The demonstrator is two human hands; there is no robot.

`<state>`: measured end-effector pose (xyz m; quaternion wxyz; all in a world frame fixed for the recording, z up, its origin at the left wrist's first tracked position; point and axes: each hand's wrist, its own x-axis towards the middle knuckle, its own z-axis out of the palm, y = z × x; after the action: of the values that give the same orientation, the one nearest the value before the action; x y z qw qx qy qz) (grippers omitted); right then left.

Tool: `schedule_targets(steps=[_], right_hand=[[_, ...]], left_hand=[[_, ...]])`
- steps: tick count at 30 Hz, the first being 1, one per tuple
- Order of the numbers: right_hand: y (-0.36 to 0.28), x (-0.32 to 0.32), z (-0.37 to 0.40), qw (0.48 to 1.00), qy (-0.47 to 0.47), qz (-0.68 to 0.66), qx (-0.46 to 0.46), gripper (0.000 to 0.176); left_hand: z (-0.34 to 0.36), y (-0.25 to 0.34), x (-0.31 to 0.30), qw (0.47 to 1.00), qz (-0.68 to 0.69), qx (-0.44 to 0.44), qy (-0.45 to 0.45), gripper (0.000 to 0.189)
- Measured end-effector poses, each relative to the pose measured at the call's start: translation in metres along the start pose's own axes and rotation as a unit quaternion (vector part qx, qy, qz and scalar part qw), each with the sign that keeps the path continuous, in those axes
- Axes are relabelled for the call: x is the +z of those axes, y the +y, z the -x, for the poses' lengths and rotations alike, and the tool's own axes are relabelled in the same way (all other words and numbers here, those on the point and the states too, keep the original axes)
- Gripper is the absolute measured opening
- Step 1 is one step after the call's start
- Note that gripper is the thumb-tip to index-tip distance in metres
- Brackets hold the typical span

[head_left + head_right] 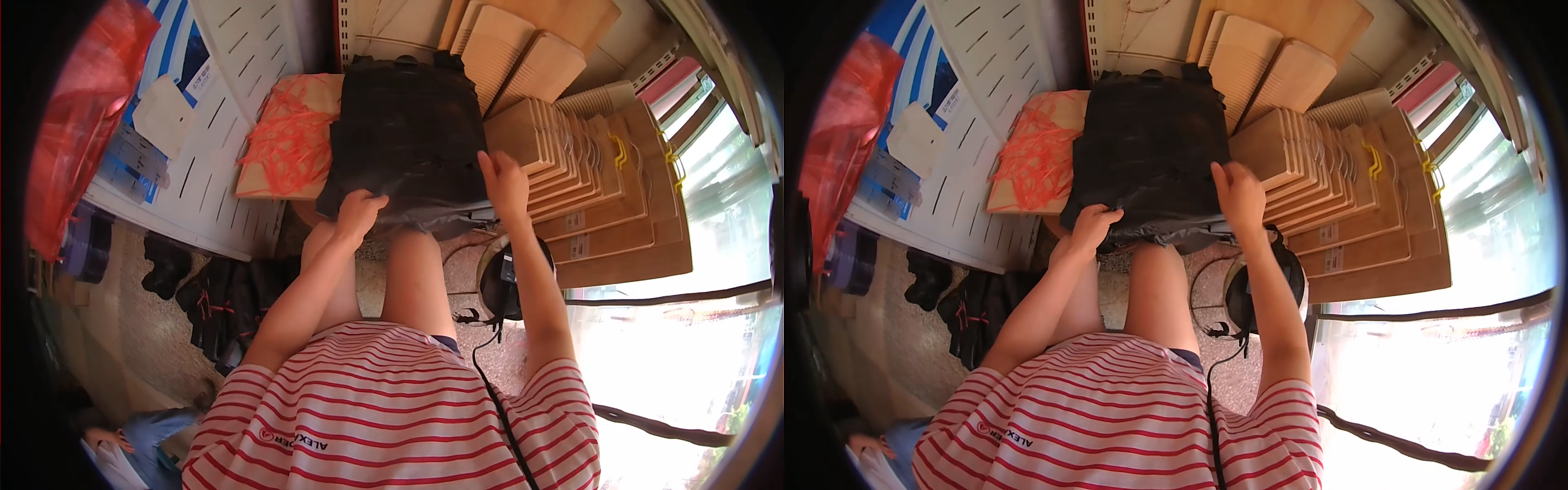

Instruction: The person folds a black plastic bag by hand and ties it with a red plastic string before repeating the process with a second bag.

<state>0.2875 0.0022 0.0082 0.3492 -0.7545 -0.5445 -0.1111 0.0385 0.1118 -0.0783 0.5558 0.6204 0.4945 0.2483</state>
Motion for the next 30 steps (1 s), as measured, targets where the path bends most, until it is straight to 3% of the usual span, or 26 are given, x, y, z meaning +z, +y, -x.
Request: schedule_targets(steps=[1, 2, 3, 5, 6, 8, 10, 12, 14, 16, 17, 19, 20, 21, 22, 23, 24, 26, 30], right_hand=[[-0.015, -0.01, 0.009, 0.974, -0.138, -0.08, 0.161, 0.052], [-0.027, -0.014, 0.021, 0.897, -0.271, -0.154, 0.315, 0.052], [-0.035, -0.012, 0.036, 0.895, -0.277, -0.156, 0.312, 0.052], [-0.048, 0.005, 0.06, 0.702, -0.38, -0.379, 0.469, 0.063], [-0.05, 0.02, 0.068, 0.699, -0.385, -0.382, 0.467, 0.063], [-0.052, 0.043, 0.081, 0.607, -0.258, -0.541, 0.523, 0.072], [-0.068, 0.05, 0.084, 0.607, -0.225, -0.548, 0.53, 0.069], [-0.073, 0.054, 0.083, 0.607, -0.193, -0.557, 0.534, 0.067], [-0.068, 0.061, 0.087, 0.633, -0.175, -0.544, 0.522, 0.052], [-0.062, 0.061, 0.084, 0.643, -0.171, -0.538, 0.517, 0.051], [-0.06, 0.06, 0.084, 0.653, -0.167, -0.532, 0.513, 0.05], [-0.058, 0.057, 0.084, 0.659, -0.145, -0.53, 0.514, 0.047], [-0.058, 0.054, 0.083, 0.665, -0.124, -0.528, 0.514, 0.044], [-0.057, 0.05, 0.081, 0.665, -0.121, -0.528, 0.514, 0.044], [-0.057, 0.044, 0.078, 0.665, -0.129, -0.531, 0.51, 0.036], [-0.055, 0.039, 0.077, 0.664, -0.137, -0.533, 0.506, 0.028], [-0.053, 0.035, 0.077, 0.665, -0.136, -0.533, 0.506, 0.028], [-0.049, 0.027, 0.074, 0.673, -0.174, -0.53, 0.485, 0.027], [-0.037, 0.005, 0.067, 0.685, -0.216, -0.51, 0.474, 0.027]], left_hand=[[0.0, -0.002, 0.0, 0.998, 0.057, -0.017, -0.016, 0.032], [0.003, 0.0, 0.0, 0.998, 0.059, -0.02, -0.01, 0.032], [0.008, 0.006, 0.003, 0.996, 0.084, -0.018, -0.011, 0.031], [0.008, 0.008, 0.007, 0.996, 0.083, -0.014, -0.008, 0.029], [0.008, 0.005, 0.01, 0.997, 0.081, -0.017, -0.002, 0.029], [0.007, 0.002, 0.017, 0.991, 0.132, -0.023, -0.02, 0.028], [0.014, 0.005, 0.02, 0.99, 0.142, -0.013, -0.016, 0.031], [0.02, 0.011, 0.017, 0.997, 0.06, -0.022, -0.031, 0.025], [0.028, 0.017, 0.012, 0.998, 0.044, -0.018, -0.032, 0.029], [0.034, 0.022, 0.008, 0.987, -0.124, 0.088, 0.058, 0.033], [0.036, 0.019, 0.007, 0.987, -0.123, 0.088, 0.058, 0.033], [0.034, 0.01, 0.002, 0.885, -0.191, 0.289, 0.31, 0.038], [0.031, 0.001, 0.0, 0.885, -0.19, 0.292, 0.308, 0.038], [0.031, 0.0, -0.004, 0.948, -0.048, 0.172, 0.262, 0.041], [0.03, 0.0, -0.007, 0.973, 0.095, 0.044, 0.205, 0.043], [0.029, -0.001, -0.012, 0.959, 0.219, -0.147, 0.103, 0.045], [0.031, 0.006, -0.016, 0.959, 0.219, -0.146, 0.101, 0.045], [0.032, 0.015, -0.019, 0.841, 0.505, -0.173, -0.09, 0.04], [0.002, 0.016, -0.019, 0.842, 0.519, -0.132, -0.059, 0.037]])
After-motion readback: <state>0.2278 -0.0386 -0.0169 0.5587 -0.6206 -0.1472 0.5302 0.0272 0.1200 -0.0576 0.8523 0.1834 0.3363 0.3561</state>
